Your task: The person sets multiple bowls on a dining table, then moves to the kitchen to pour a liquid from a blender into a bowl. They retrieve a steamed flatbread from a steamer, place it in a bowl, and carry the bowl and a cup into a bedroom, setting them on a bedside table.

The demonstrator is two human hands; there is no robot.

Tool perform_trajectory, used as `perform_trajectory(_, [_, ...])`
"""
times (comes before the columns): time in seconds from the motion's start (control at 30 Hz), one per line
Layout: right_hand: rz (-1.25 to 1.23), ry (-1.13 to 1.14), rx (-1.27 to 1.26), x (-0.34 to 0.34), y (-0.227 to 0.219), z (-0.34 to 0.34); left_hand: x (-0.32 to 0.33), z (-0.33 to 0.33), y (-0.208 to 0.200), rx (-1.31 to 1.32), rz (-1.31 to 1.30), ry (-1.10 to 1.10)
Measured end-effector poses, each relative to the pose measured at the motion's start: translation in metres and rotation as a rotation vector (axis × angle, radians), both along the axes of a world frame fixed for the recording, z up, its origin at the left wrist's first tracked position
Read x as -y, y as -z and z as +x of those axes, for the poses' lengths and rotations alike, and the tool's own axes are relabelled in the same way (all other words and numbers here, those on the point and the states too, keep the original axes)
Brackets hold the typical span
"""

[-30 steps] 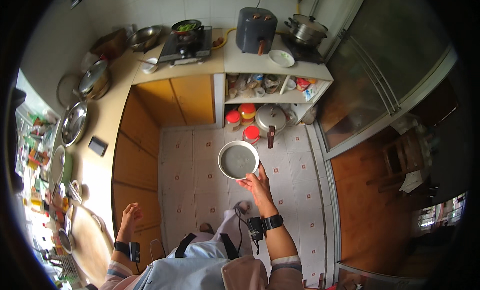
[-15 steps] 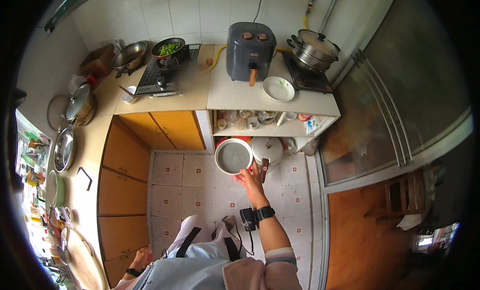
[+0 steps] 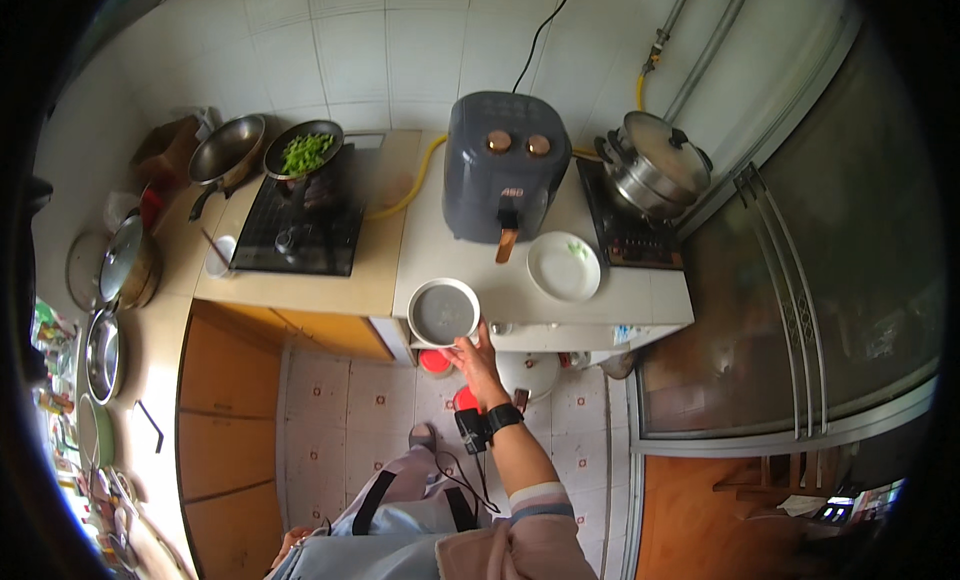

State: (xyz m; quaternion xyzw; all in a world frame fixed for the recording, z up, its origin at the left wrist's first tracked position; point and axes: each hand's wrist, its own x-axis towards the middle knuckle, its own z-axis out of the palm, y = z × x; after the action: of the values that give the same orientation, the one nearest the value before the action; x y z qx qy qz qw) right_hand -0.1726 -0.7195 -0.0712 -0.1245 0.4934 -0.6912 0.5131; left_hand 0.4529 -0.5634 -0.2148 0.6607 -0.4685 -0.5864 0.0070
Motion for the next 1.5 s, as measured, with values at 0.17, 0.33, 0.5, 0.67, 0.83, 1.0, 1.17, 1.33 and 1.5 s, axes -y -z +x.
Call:
perform_trajectory(0.17, [0.047, -0.011, -0.016, 0.048, 0.003, -0.023, 0.094, -0.075, -0.071, -0.074, 0.017, -0.229])
perform_trajectory(0.33, [0.068, -0.056, 0.008, 0.077, 0.006, -0.043, 0.118, -0.100, -0.081, -0.057, 0.037, -0.296])
perform_trajectory(0.5, [0.081, -0.137, 0.047, 0.095, 0.019, -0.064, 0.099, -0.133, -0.077, -0.059, 0.054, -0.330])
perform_trajectory(0.67, [0.019, -0.189, 0.145, 0.109, 0.034, -0.081, 0.090, -0.207, -0.095, -0.102, 0.003, -0.330])
perform_trajectory(0.83, [0.166, -0.580, 0.120, 0.089, 0.005, -0.109, 0.088, -0.289, -0.119, -0.139, -0.086, -0.260])
perform_trajectory(1.0, [0.121, -1.070, -0.234, 0.040, -0.084, -0.190, 0.095, -0.361, -0.130, -0.169, -0.076, -0.171])
perform_trajectory(1.17, [0.014, -0.784, -0.541, 0.014, -0.214, -0.295, 0.143, -0.426, -0.142, -0.326, -0.189, -0.096])
perform_trajectory(1.33, [-0.052, -0.253, -0.835, 0.032, -0.328, -0.352, 0.228, -0.482, -0.143, -0.209, -0.453, 0.042])
perform_trajectory(1.5, [0.027, 0.027, -1.041, 0.078, -0.421, -0.377, 0.301, -0.521, -0.122, 0.198, -0.729, 0.242])
